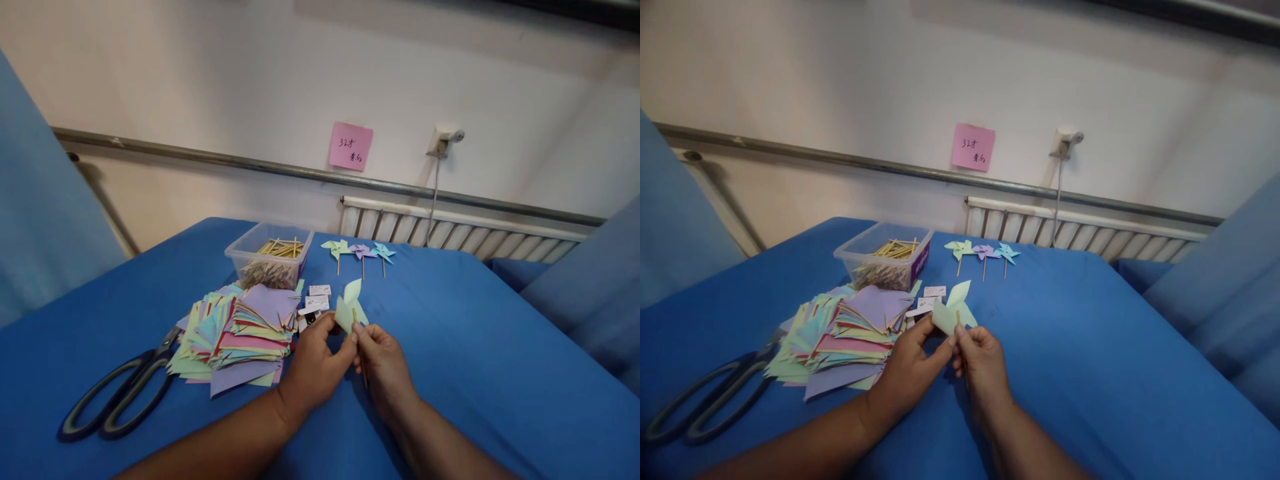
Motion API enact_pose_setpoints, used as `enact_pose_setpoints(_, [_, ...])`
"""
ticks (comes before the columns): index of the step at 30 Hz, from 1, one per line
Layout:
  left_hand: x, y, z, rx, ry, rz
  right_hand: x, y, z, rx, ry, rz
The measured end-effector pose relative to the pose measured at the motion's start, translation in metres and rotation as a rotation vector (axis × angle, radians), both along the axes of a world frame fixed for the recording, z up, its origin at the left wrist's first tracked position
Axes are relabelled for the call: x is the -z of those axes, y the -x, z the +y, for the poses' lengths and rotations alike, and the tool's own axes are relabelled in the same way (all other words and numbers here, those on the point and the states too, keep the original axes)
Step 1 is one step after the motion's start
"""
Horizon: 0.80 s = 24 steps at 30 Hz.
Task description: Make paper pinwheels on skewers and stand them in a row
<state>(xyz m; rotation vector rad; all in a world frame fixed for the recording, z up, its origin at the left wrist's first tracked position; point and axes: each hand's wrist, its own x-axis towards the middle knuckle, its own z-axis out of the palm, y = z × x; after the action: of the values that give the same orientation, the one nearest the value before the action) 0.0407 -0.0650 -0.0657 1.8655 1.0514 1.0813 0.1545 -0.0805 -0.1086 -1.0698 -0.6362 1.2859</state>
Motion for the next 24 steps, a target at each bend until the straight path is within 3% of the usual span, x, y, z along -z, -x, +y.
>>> enact_pose_setpoints(4, [-0.004, 0.002, -0.003, 0.041, -0.007, -0.104, 0.002, -0.001, 0.002, 0.018, -0.073, 0.101])
enact_pose_setpoints(10, [0.003, 0.008, 0.008, -0.153, 0.030, -0.327, 0.000, -0.003, 0.005, -0.030, 0.002, 0.338])
enact_pose_setpoints(13, [0.003, 0.009, 0.016, -0.217, 0.137, -0.388, -0.003, -0.004, 0.004, -0.057, 0.030, 0.371])
enact_pose_setpoints(18, [-0.001, 0.008, 0.025, -0.082, 0.429, -0.509, -0.006, 0.001, -0.001, -0.177, 0.070, 0.360])
enact_pose_setpoints(24, [0.000, 0.008, 0.026, -0.055, 0.499, -0.486, -0.004, 0.007, -0.005, -0.280, 0.094, 0.361])
